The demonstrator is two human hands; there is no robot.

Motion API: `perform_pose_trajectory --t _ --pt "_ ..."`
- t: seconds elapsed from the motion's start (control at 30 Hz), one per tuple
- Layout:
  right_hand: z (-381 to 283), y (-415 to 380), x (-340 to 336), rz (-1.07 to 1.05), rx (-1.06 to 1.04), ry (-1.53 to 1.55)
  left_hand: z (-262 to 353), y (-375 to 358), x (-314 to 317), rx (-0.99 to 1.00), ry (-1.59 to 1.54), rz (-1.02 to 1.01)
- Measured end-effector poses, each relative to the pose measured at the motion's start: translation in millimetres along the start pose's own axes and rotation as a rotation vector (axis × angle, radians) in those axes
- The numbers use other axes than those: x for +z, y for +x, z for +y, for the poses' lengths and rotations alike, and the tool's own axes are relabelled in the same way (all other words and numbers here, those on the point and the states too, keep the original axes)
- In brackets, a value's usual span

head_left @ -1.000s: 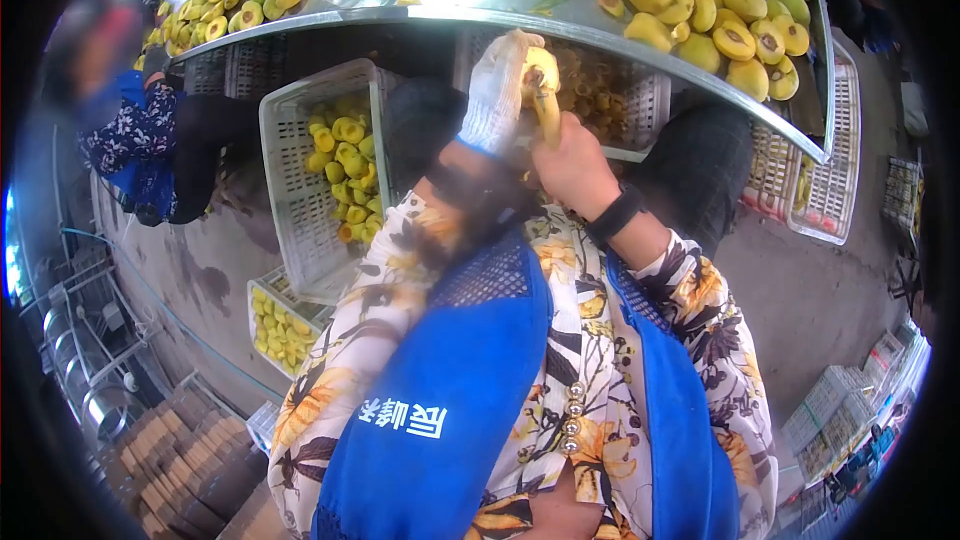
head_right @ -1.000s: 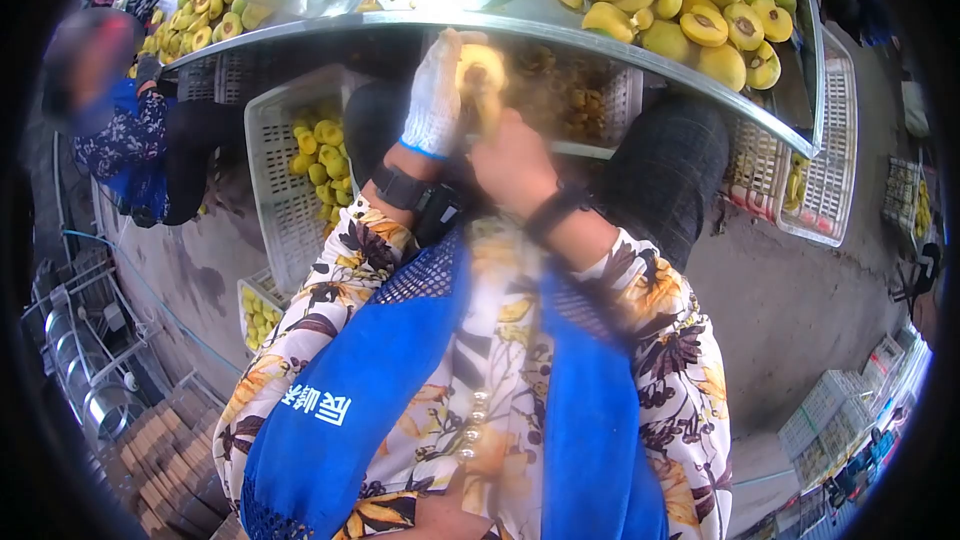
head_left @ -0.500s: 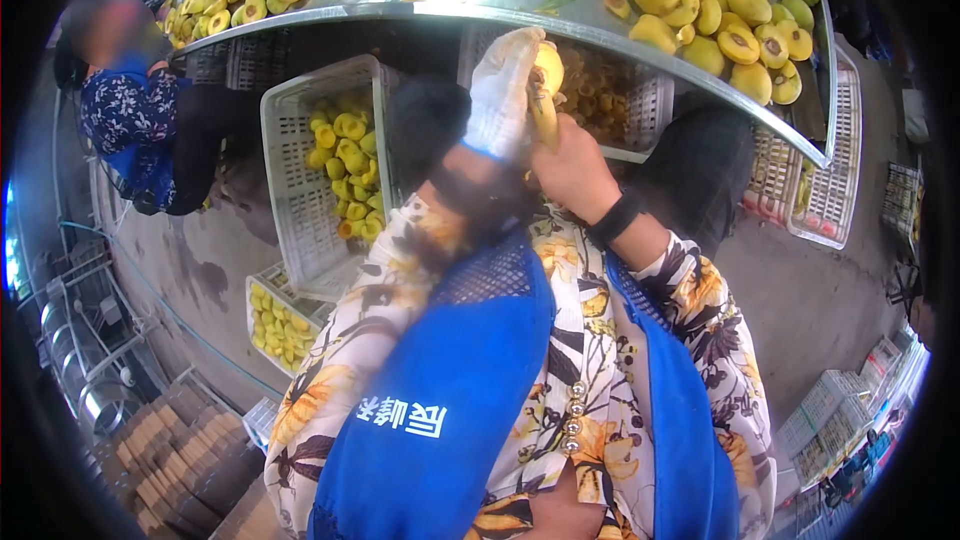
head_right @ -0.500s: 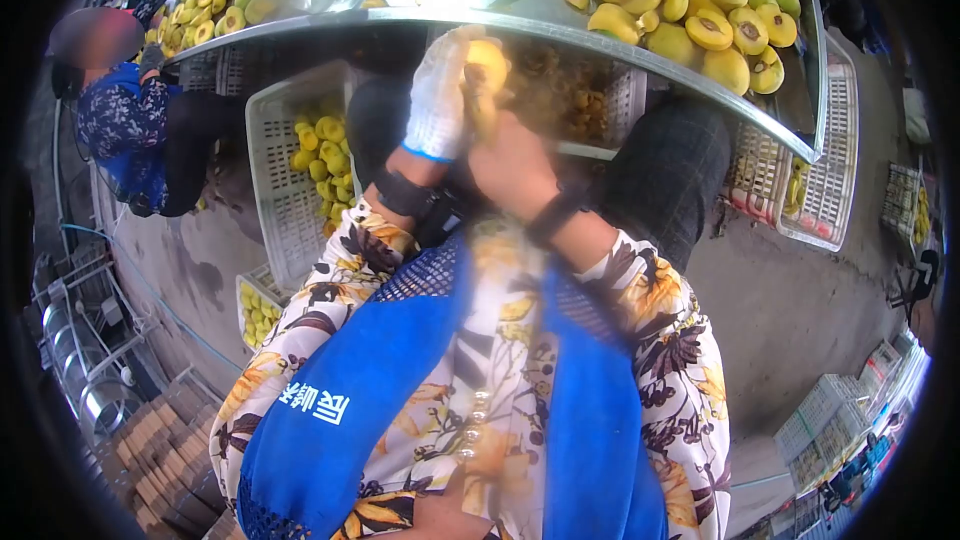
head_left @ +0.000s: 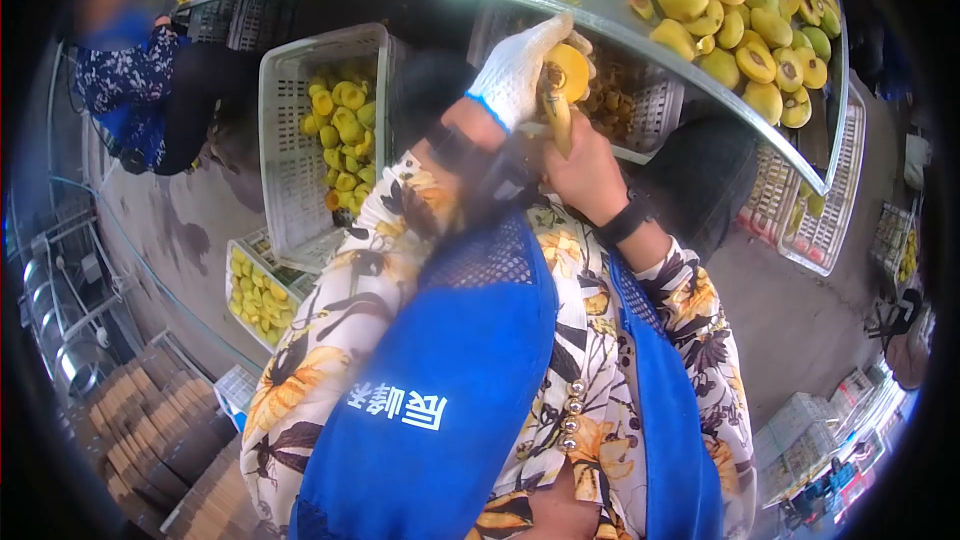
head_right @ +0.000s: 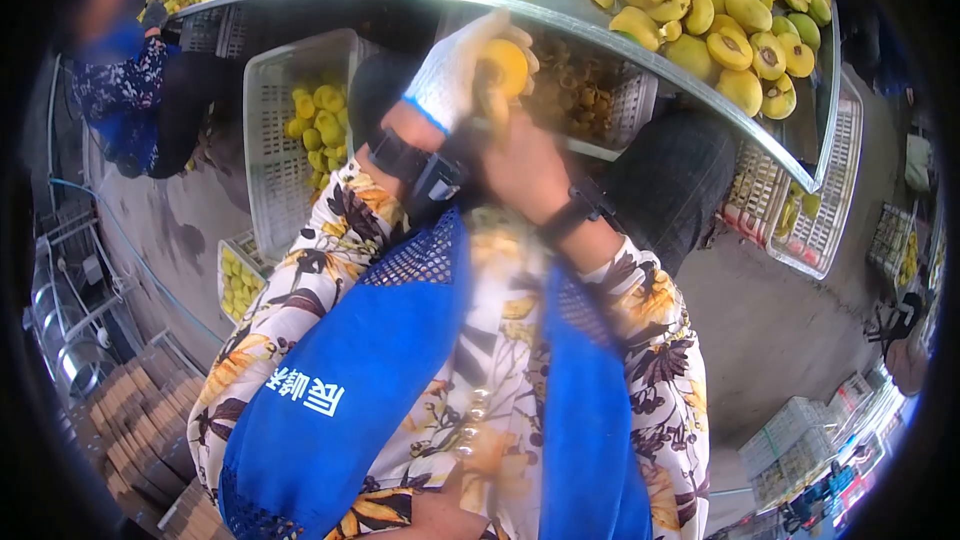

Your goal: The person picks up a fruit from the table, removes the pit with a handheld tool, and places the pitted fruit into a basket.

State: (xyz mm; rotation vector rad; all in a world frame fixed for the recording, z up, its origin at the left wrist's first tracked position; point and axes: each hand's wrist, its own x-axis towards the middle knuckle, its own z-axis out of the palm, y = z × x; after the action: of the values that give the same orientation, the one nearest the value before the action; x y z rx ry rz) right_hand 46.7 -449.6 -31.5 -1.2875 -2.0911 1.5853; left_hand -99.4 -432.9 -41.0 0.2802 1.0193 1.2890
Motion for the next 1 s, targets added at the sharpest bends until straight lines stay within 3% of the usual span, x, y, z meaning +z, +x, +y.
perform_pose_trajectory --t 0.13,0.23,0.37,0.47,0.57,0.67,0.77,0.8,0.9,0.93,1.0 --pt "6 6 4 0.012 -0.060 0.015 6 8 -9 -0.100 -0.059 -0.089" --pt "5 9 7 0.017 -0.022 0.060 5 -4 1 0.126 -0.247 -0.049" --pt "6 10 9 -0.018 -0.056 0.095 0 -11 1 0.170 -0.131 0.127" --pt "-20 6 -6 -0.274 0.294 0.437 0 -13 3 0.224 0.041 0.236" --pt "-24 3 -12 -0.380 0.504 0.766 -5 -14 8 0.336 0.250 0.351" --pt "-13 3 -14 -0.442 0.528 0.937 -7 -7 -1 0.313 0.274 0.295" --pt "-8 3 -8 -0.417 0.507 0.877 -7 -2 -15 -0.034 -0.151 0.048" --pt "-8 4 -7 -0.391 0.496 0.758 -3 -3 -13 -0.041 -0.114 0.049" --pt "14 7 9 -0.170 0.165 0.397 0 -6 -4 0.147 0.082 0.108" --pt "25 8 13 -0.106 0.067 0.270 -5 -2 -4 0.260 0.304 0.168" --pt "41 10 16 0.020 -0.131 0.013 -8 -3 -1 0.141 0.075 0.175"
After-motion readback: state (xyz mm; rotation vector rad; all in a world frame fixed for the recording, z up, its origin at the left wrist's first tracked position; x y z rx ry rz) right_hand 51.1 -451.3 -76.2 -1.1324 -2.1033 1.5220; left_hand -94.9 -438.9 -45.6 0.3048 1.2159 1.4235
